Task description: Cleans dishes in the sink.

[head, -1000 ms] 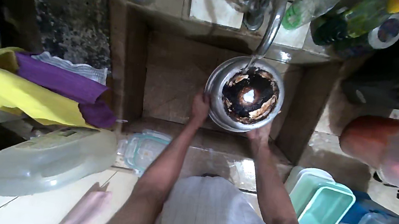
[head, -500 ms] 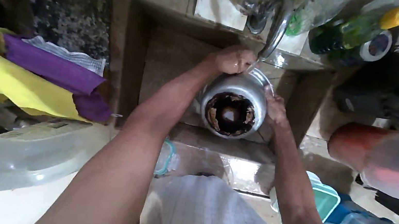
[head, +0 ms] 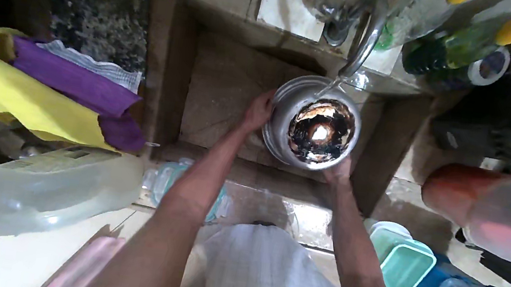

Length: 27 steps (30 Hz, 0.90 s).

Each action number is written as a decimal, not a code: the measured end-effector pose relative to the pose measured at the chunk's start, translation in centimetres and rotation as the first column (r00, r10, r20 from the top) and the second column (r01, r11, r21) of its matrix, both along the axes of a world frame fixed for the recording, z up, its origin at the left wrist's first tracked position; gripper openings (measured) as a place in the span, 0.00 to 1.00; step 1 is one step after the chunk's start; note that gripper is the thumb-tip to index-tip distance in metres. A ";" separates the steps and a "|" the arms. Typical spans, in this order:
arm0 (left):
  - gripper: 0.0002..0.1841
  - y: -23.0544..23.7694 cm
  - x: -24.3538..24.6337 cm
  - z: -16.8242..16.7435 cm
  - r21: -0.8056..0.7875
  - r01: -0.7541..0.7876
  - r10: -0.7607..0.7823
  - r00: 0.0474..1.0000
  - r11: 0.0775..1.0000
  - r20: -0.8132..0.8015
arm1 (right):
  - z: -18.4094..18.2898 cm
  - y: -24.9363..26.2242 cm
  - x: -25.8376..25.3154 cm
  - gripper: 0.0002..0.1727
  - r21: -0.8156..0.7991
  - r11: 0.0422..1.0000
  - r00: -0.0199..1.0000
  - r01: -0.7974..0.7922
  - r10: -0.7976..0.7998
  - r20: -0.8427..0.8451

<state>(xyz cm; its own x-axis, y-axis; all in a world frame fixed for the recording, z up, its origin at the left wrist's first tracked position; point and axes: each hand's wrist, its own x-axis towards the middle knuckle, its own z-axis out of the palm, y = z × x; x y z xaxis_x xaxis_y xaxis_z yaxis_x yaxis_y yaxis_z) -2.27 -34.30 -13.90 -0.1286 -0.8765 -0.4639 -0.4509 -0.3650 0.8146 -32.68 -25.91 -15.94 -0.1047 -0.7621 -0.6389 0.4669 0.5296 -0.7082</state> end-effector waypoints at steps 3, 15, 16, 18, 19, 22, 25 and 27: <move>0.20 -6.8 -0.3 2.2 -0.119 0.468 -0.462 0.884 0.876 0.076 | 4.2 -4.3 -0.2 0.28 0.122 0.931 0.865 -0.343 0.364 -0.346; 0.29 6.3 -3.2 -1.2 0.047 -0.192 0.191 0.981 0.980 0.034 | 1.2 1.3 1.9 0.26 0.035 0.982 0.983 0.184 -0.184 -0.028; 0.31 8.2 -4.4 -1.2 0.093 -0.301 0.297 0.953 0.949 0.057 | 0.7 1.7 3.1 0.28 0.025 0.975 0.973 0.219 -0.220 0.074; 0.32 9.0 -4.8 -1.3 0.147 -0.390 0.382 0.920 0.909 0.082 | 0.0 1.8 4.0 0.31 -0.017 0.982 0.969 0.189 -0.183 0.164; 0.32 8.3 -3.8 -1.4 0.151 -0.370 0.364 0.929 0.917 0.064 | 0.1 1.6 3.7 0.32 -0.040 0.988 0.980 0.147 -0.140 0.145; 0.27 2.6 0.2 0.1 0.067 -0.097 0.100 0.994 0.993 -0.036 | 0.7 0.0 1.5 0.29 -0.062 0.998 1.000 0.010 -0.009 0.013; 0.26 -5.0 1.3 3.5 -0.081 0.286 -0.284 0.958 0.955 0.032 | 2.7 -2.3 0.3 0.23 -0.003 0.995 0.966 -0.102 0.098 -0.240; 0.23 -9.1 0.7 4.3 -0.163 0.516 -0.470 0.846 0.841 0.252 | 4.5 -4.6 1.2 0.22 0.033 0.992 0.941 -0.119 0.124 -0.316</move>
<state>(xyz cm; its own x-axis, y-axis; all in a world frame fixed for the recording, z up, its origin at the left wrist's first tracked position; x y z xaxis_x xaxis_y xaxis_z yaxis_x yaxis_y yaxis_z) -1.55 -43.36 -9.61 -0.4979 -0.8010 -0.3324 -0.6803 0.1229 0.7226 -31.47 -30.51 -11.43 -0.2102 -0.7734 -0.5981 0.1513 0.5786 -0.8014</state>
